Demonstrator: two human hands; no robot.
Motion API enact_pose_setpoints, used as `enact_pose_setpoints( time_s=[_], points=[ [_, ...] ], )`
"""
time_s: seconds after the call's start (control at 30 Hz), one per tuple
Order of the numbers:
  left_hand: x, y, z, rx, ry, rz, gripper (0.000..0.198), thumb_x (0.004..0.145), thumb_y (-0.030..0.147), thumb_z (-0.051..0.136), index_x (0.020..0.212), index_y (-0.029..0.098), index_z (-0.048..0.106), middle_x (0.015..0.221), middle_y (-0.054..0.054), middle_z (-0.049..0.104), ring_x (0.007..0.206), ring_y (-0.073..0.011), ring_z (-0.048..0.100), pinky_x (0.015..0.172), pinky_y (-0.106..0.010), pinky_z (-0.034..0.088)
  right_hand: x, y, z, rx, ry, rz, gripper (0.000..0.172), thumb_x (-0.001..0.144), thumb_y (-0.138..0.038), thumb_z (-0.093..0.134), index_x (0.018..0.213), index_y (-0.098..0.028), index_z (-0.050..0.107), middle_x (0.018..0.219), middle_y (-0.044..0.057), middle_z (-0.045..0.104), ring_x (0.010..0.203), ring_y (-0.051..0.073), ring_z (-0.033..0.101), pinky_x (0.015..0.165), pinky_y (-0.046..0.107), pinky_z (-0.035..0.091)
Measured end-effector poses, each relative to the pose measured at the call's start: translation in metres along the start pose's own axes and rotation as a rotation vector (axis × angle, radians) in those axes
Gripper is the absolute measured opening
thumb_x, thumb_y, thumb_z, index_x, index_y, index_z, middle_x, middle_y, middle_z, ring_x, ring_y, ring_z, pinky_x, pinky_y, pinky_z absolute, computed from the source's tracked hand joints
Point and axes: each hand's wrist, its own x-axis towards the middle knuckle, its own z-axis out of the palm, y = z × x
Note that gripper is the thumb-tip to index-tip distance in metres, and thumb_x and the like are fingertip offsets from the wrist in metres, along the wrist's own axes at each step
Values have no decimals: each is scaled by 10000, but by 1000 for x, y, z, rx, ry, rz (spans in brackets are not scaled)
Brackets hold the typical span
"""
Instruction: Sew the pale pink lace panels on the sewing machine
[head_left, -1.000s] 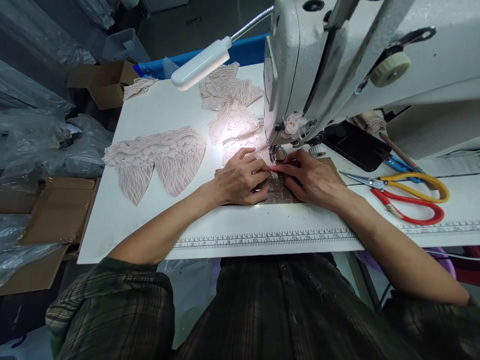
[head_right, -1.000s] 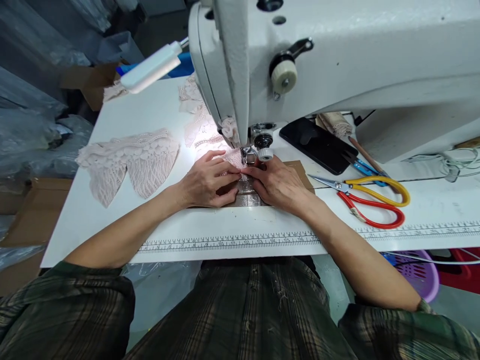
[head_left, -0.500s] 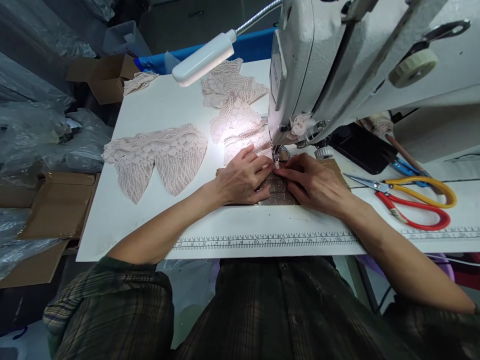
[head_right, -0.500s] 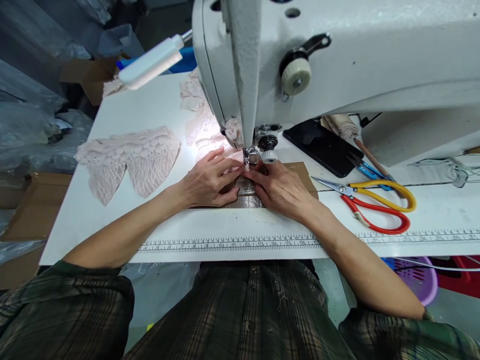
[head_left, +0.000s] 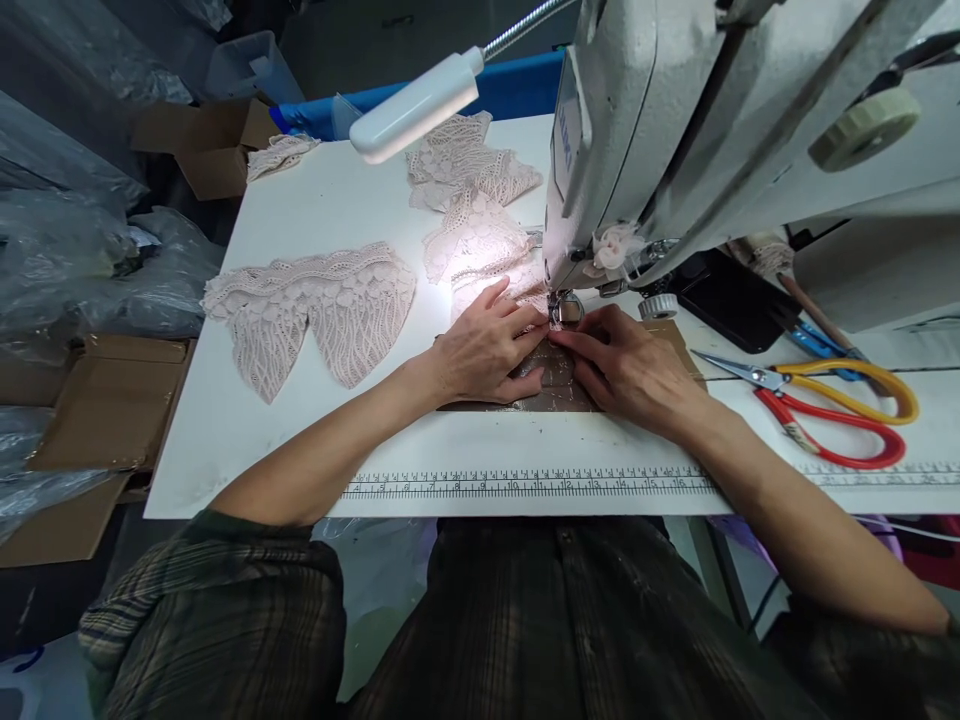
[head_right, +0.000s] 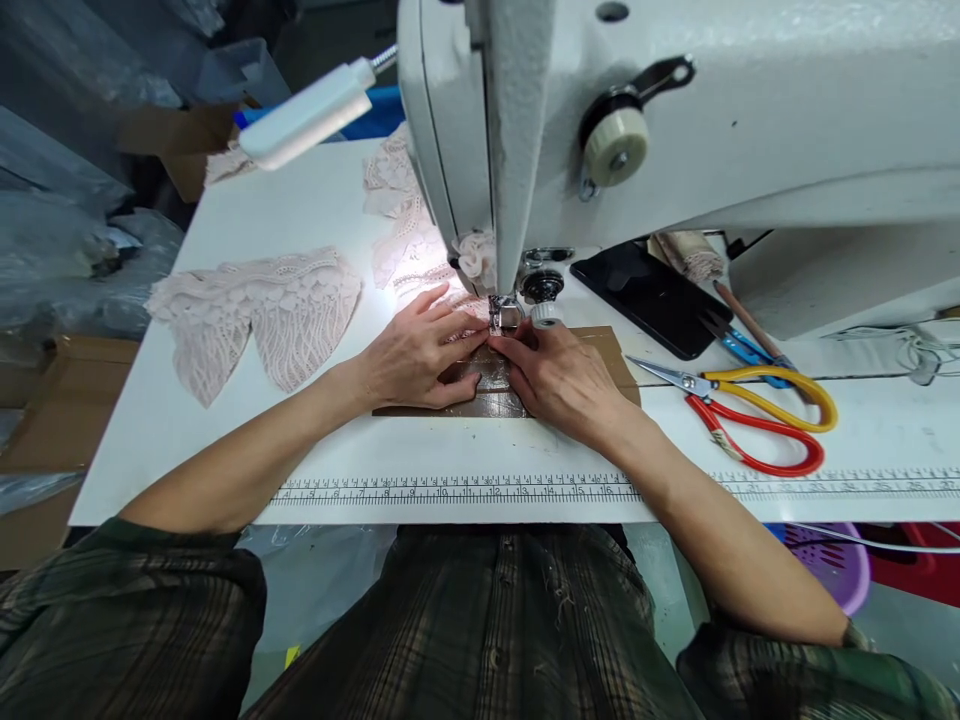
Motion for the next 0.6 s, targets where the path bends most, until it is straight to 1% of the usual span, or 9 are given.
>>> enact_pose_setpoints(
  time_s=[0.1, 0.2, 0.37, 0.47, 0.6],
  points=[
    [0, -1, -1, -10, -9, -1, 369, 917, 404, 549, 1140, 144, 687, 1144, -120, 681, 1016, -285, 660, 1094, -577, 439, 1, -2, 0, -26, -8, -4, 403, 979, -299, 433, 1301, -240, 669, 1125, 150, 617, 919, 248, 610, 637, 319, 479],
    [-1, -3, 0, -13, -18, -7, 359, 902, 411, 564, 1127, 160, 688, 1166, -113, 680, 1020, -280, 657, 1105, -579, 431, 3, -3, -1, -36, -11, -15, 397, 967, -271, 436, 1282, -230, 673, 1116, 153, 618, 882, 240, 602, 676, 336, 506],
    [-2, -6, 1, -19, -18, -25, 373, 901, 423, 570, 1153, 166, 669, 1199, -118, 670, 1012, -275, 652, 1095, -590, 431, 8, -5, -2, -45, -32, -14, 404, 975, -270, 411, 1279, -209, 670, 1074, 164, 616, 837, 241, 591, 701, 359, 518],
    [-1, -8, 3, -8, -7, -16, 387, 906, 428, 563, 1162, 154, 659, 1211, -133, 666, 1009, -278, 654, 1090, -597, 434, 11, -6, -3, -46, -49, -19, 419, 981, -264, 392, 1282, -174, 669, 1062, 178, 615, 838, 251, 597, 728, 376, 525],
    [0, -9, 4, 7, -8, -26, 409, 906, 453, 555, 1178, 161, 646, 1240, -128, 665, 1039, -279, 650, 1126, -606, 403, 12, -10, -2, -46, -58, 19, 402, 989, -271, 391, 1247, -160, 679, 1069, 176, 618, 877, 258, 606, 755, 374, 531]
  ],
)
